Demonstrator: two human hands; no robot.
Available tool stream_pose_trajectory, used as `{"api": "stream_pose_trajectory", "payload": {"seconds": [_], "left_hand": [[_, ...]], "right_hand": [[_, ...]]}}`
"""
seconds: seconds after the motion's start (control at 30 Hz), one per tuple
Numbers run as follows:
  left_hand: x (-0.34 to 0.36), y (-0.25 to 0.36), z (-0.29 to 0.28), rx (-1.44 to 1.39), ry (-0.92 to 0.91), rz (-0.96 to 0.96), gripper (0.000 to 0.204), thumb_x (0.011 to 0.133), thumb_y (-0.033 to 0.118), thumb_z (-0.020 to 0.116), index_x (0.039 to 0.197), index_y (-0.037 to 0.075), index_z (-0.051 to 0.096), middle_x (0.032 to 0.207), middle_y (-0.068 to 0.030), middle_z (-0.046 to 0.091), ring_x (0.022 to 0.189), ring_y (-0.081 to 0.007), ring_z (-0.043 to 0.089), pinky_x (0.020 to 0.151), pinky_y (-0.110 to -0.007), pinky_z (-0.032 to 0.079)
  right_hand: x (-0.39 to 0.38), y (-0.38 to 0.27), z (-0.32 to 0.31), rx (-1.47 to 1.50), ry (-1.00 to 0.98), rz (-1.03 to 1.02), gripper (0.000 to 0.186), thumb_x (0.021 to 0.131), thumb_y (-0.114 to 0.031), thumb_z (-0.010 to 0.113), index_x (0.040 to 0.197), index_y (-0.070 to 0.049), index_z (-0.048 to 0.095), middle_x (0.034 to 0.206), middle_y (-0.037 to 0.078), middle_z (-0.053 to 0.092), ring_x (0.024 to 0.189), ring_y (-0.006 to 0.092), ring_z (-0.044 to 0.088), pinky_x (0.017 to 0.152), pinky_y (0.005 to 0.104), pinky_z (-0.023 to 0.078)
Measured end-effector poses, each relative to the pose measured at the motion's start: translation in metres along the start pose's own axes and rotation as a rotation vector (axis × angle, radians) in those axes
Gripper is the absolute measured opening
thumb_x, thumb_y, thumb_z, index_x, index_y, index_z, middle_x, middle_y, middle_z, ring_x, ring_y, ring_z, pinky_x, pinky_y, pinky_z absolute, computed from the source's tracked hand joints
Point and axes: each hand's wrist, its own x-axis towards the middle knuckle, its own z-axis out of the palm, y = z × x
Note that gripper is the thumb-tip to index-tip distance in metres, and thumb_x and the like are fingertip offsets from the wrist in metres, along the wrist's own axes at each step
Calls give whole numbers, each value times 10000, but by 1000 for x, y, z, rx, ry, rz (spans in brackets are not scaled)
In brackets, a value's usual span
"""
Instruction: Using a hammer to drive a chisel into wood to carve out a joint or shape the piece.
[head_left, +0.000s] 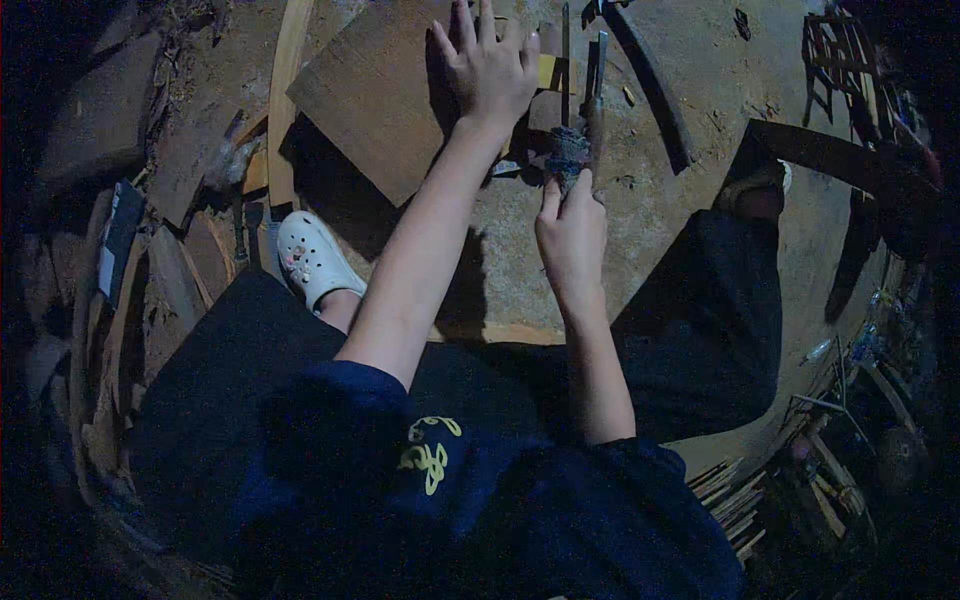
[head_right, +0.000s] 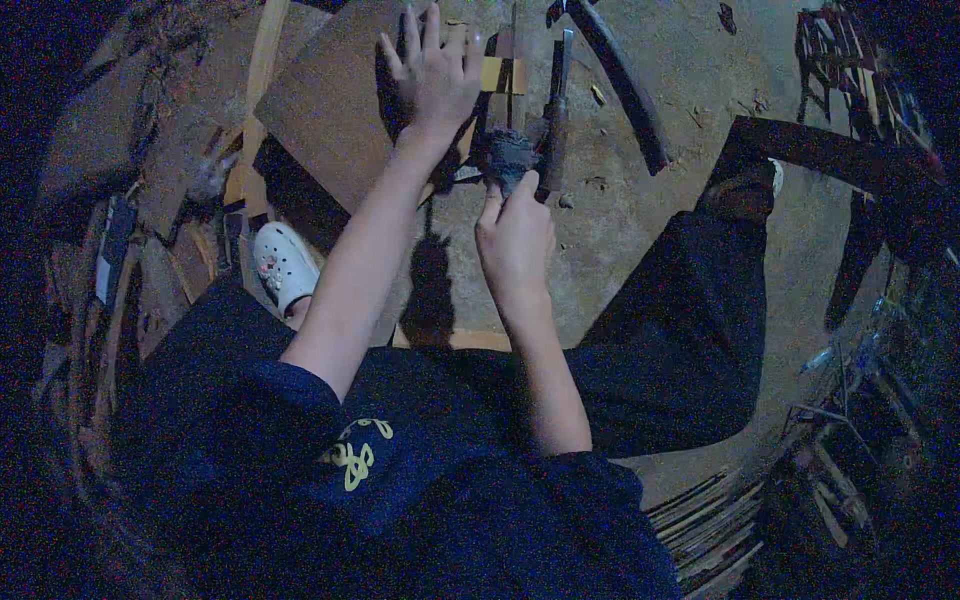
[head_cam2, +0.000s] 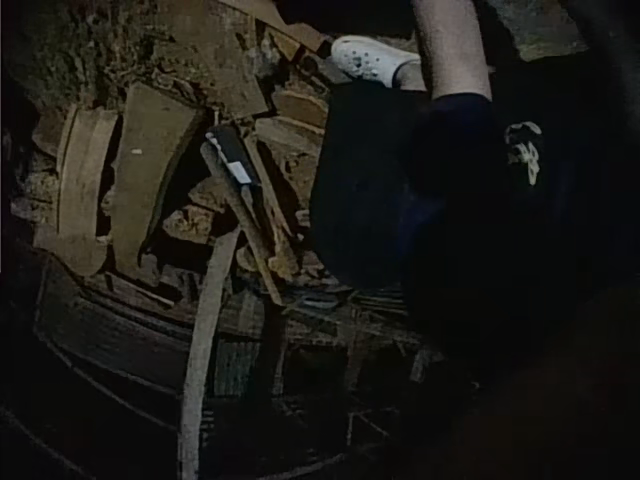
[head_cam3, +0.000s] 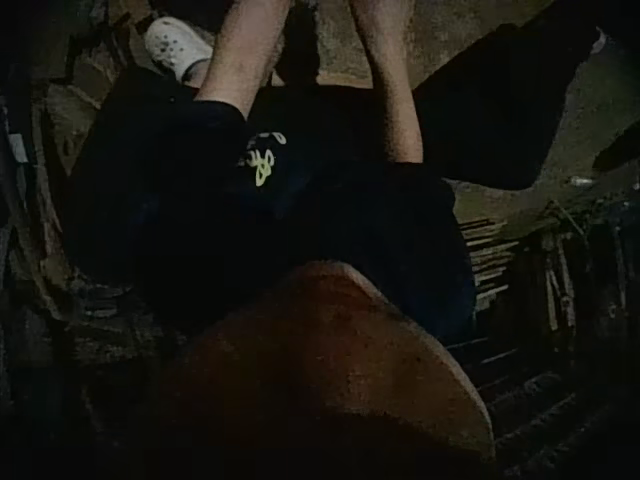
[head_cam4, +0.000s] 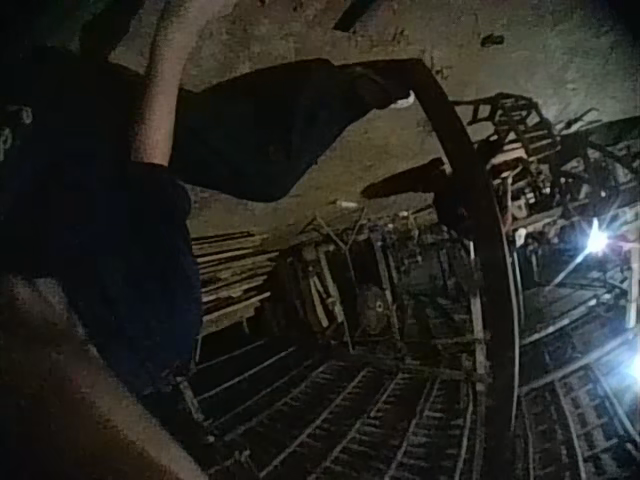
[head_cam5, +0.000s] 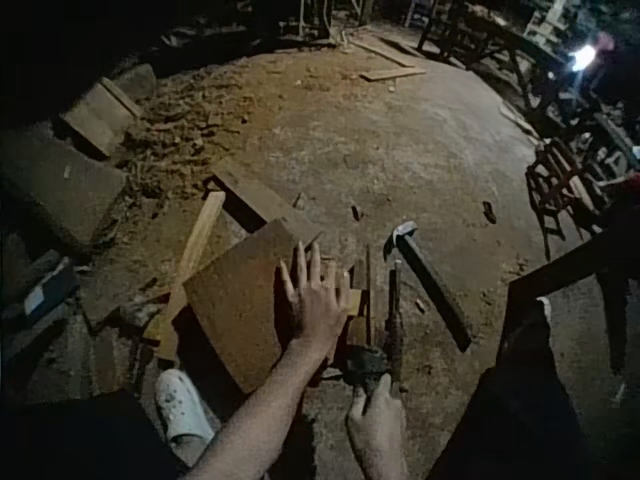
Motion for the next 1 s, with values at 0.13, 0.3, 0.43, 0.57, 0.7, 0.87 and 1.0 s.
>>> {"api": "stream_pose_trajectory", "payload": {"seconds": [0.13,0.3,0.43,0.57,0.7,0.87,1.0], "left_hand": [[-3,-3,0,-131,98,34,364,943,280,456,1190,58,605,1418,-194,425,1390,-355,260,1127,-593,95],[2,10,-1,88,-250,-63,421,952,302,443,1344,168,521,1452,-175,391,1399,-361,239,1128,-597,69],[-4,-8,17,47,35,26,330,908,279,436,1049,95,672,1350,-134,510,1377,-369,290,1065,-693,97],[-3,-8,23,102,60,22,351,920,293,430,958,61,691,1264,-97,567,1358,-364,319,1062,-688,112],[-1,4,18,46,62,29,332,896,276,444,888,60,696,1201,-100,595,1346,-364,333,1063,-692,94],[-3,-5,20,89,58,-7,330,855,263,464,859,26,693,1163,-129,600,1359,-358,313,1077,-690,51],[0,0,25,78,89,3,334,864,275,459,853,40,696,1167,-141,601,1357,-370,312,1079,-686,21]], "right_hand": [[0,0,-1,71,1,-5,289,916,-192,508,1042,64,465,752,290,627,724,452,631,652,540,481],[11,-1,1,-15,82,-2,291,915,-176,505,1072,60,435,734,283,627,697,459,629,632,540,491],[-6,-11,-6,-122,8,4,260,903,-155,515,1058,39,439,717,287,627,705,458,637,636,539,507],[-7,-8,-17,-163,-31,56,234,887,-147,533,1026,20,446,715,288,629,715,460,641,649,541,511],[18,-17,-23,-148,8,0,216,871,-123,532,997,31,450,735,296,629,723,472,637,665,550,507],[-18,-17,-27,-189,-98,21,211,850,-97,533,990,38,450,730,291,630,728,473,637,655,558,504],[3,-18,-29,-181,-40,3,279,882,-161,538,1056,27,429,743,307,621,742,474,630,667,555,495]]}}
